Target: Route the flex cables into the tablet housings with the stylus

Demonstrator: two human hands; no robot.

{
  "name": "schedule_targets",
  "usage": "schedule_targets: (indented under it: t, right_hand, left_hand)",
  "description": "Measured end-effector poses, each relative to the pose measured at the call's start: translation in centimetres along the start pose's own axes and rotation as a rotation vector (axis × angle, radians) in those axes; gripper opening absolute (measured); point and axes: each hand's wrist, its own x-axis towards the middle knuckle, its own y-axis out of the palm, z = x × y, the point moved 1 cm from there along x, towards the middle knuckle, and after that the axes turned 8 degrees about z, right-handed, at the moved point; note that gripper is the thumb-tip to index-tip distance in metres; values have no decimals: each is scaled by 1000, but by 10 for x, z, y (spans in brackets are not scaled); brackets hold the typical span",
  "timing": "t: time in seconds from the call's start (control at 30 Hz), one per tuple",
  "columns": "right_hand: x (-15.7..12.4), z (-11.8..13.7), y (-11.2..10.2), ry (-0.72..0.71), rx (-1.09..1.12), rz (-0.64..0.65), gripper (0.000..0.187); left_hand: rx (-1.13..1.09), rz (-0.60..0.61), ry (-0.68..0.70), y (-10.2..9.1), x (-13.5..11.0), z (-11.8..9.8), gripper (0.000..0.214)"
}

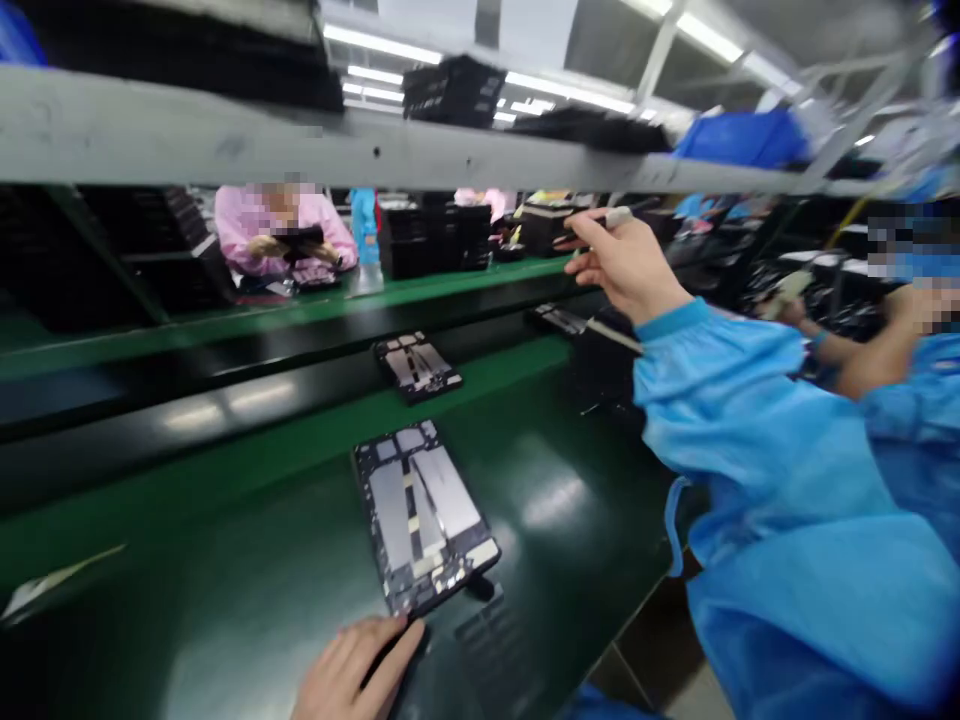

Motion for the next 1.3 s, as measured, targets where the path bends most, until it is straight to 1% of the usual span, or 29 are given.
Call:
schedule_targets:
  t: [0.07, 0.1, 0.17, 0.2, 0.23, 0.27, 0.33, 0.4, 0.5, 0.6, 0.67, 0.83, 0.93, 1.0, 1.07, 1.13, 1.17, 1.23, 1.3]
  right_hand:
    - [-56, -31, 25, 9, 30, 228, 11]
    - [-89, -46, 37, 47, 33, 330, 13]
    - [-157, -76, 54, 158, 54, 497, 22]
    - [-190, -90, 59, 247, 69, 620, 26]
    - [-219, -103, 63, 328, 87, 728, 29]
    - [-244, -114, 66, 392, 80, 802, 30]
    - [-281, -132, 70, 438, 47, 910, 29]
    - [-301, -141, 74, 446, 13, 975, 25]
    - [-311, -143, 81, 385, -61, 1038, 18]
    - [-314, -138, 87, 266, -137, 1104, 18]
    - [-315, -137, 90, 232, -167, 1142, 19]
    - [-322, -139, 94, 219, -188, 1184, 20]
    - [-328, -142, 94, 209, -181, 1153, 20]
    - [-329, -145, 91, 251, -133, 1122, 23]
    - [-322, -147, 89, 363, -6, 1085, 30]
    - [-306, -146, 89, 489, 155, 1028, 35]
    - [-294, -145, 91, 528, 214, 999, 37]
    - [-268, -141, 99, 550, 247, 969, 38]
    - [-246, -138, 114, 557, 211, 1001, 39]
  left_hand:
    - [-35, 34, 22, -9, 4, -7, 42]
    - [-34, 78, 32, -12, 5, -10, 36]
    - [-22, 154, 19, -14, 6, -15, 28]
    - [-19, 184, -1, -15, 5, -18, 25]
    - [-23, 207, -23, -15, 3, -22, 23]
    - [-40, 229, -36, -14, 1, -27, 21]
    - [-88, 280, -16, -11, -4, -39, 19]
    - [-110, 327, 52, -7, -10, -52, 20]
    - [-80, 352, 113, -2, -17, -66, 25]
    - [-63, 358, 95, 0, -23, -70, 25]
    - [-53, 376, 77, 0, -25, -72, 26]
    - [-49, 398, 55, 0, -23, -72, 26]
    - [-60, 395, 51, 0, -23, -73, 26]
    - [-75, 392, 43, 0, -23, -74, 26]
    - [-98, 386, 21, -1, -23, -75, 25]
    - [-144, 380, -15, -5, -20, -73, 24]
    - [-182, 384, -34, -8, -18, -70, 24]
    - [-246, 380, -76, -12, -11, -60, 24]
    - [-224, 312, -131, -15, -4, -45, 23]
